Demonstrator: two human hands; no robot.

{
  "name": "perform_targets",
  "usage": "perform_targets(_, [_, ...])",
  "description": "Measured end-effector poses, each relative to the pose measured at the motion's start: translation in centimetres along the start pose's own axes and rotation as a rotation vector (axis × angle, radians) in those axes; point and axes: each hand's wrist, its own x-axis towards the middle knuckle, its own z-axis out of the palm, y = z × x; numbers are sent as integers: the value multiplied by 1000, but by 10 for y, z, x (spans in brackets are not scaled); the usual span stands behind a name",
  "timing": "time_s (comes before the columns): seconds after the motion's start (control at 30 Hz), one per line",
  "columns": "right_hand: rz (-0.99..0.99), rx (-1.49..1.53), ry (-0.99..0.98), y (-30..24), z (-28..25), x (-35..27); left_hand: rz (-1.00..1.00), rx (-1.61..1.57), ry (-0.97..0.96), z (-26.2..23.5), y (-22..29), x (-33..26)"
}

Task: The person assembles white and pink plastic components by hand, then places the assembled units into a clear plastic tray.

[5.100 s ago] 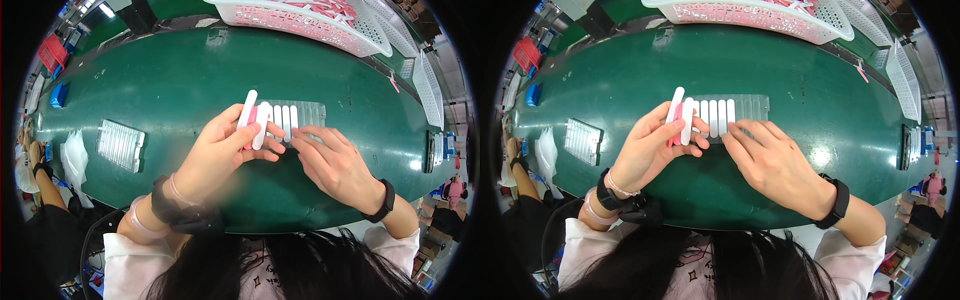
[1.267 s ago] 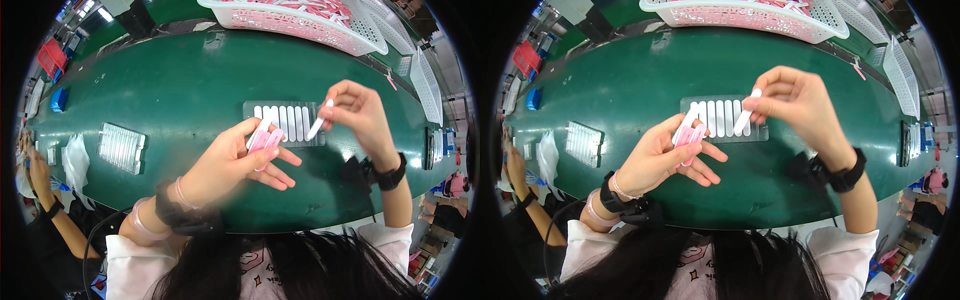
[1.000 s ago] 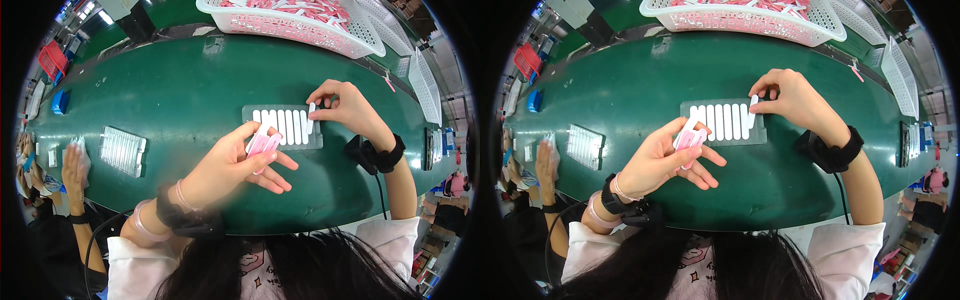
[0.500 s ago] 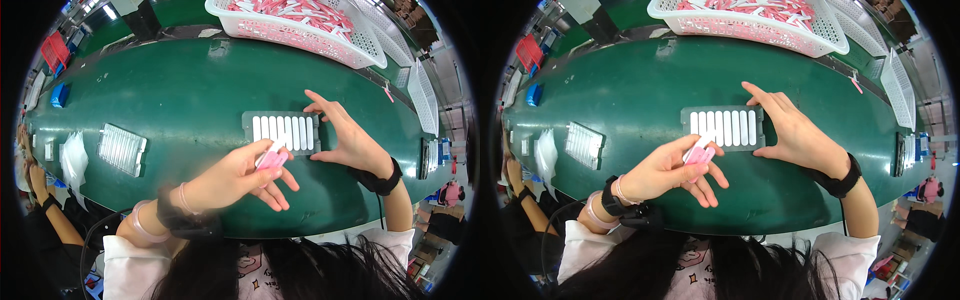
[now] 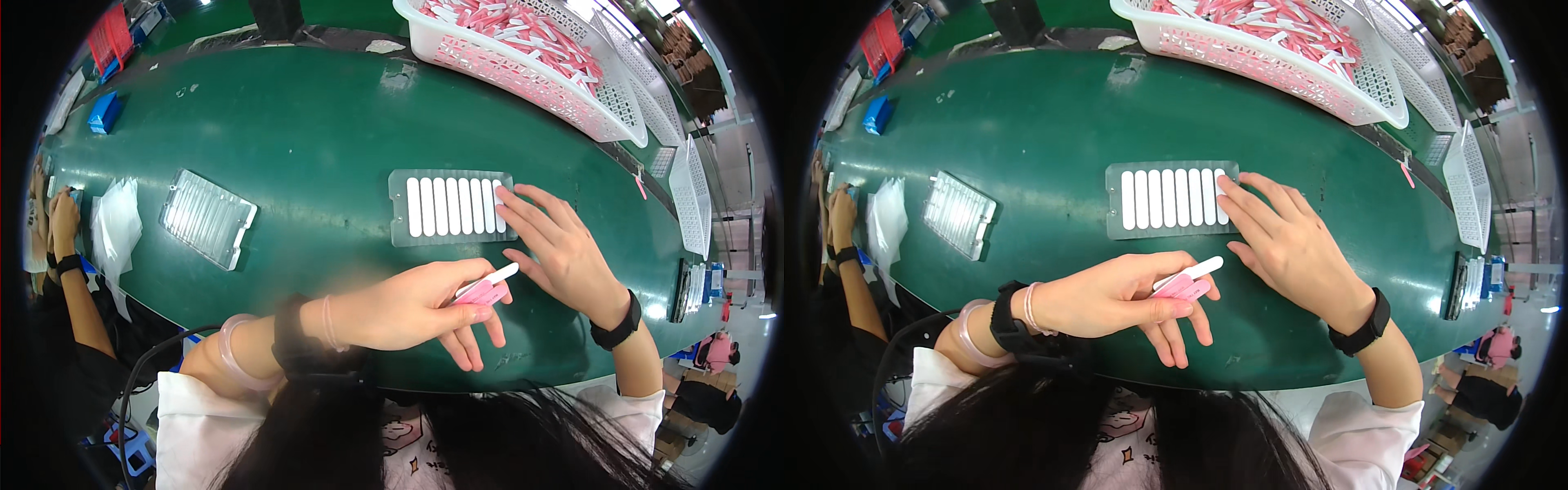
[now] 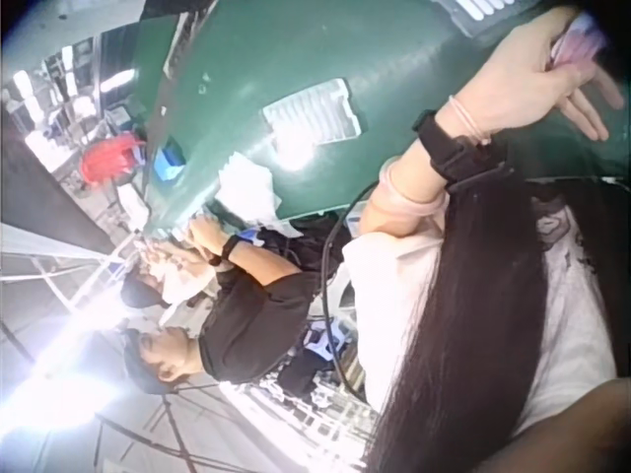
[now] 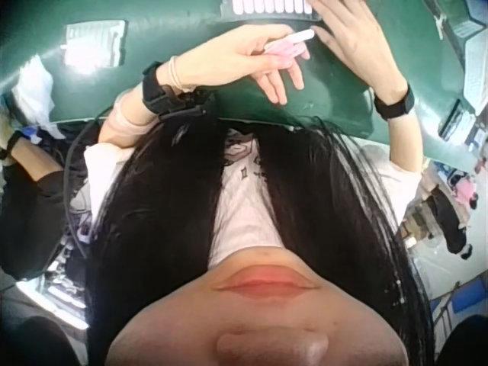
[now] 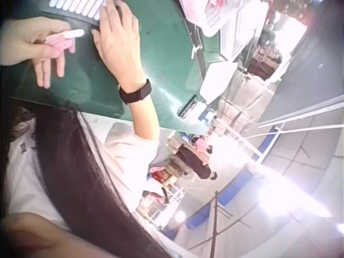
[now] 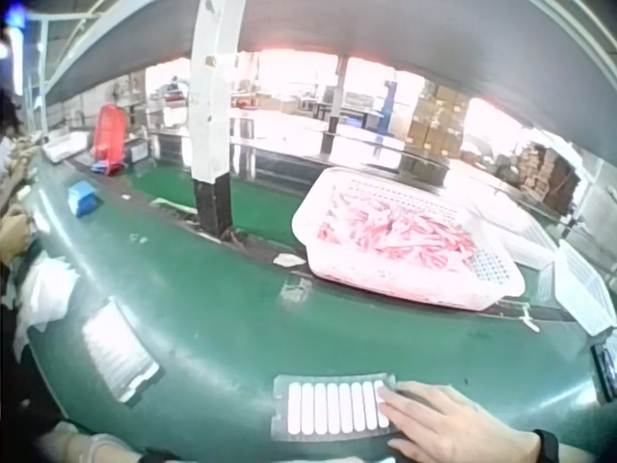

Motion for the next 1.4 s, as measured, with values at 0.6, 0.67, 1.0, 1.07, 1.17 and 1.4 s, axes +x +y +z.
perform_targets(0.6, [-54,255,-14,21,-4,35,-15,129,-48,-4,-7,1])
perform_targets(0.67, [-127,55,-10,17,-7,30,-11,117,-48,-3,-6,0])
perform_targets(1.0, [40,337,32,11,-3,16,-34,132,-55,-3,-6,0])
perform_targets(1.07, [27,287,20,13,-7,12,-36,131,-57,-3,-6,1])
perform_targets(1.17, [-21,168,-10,11,-8,9,-31,154,-63,-3,-5,2])
perform_targets(1.4, [-53,-63,-47,0,-5,10,-50,160,-37,-3,-5,2])
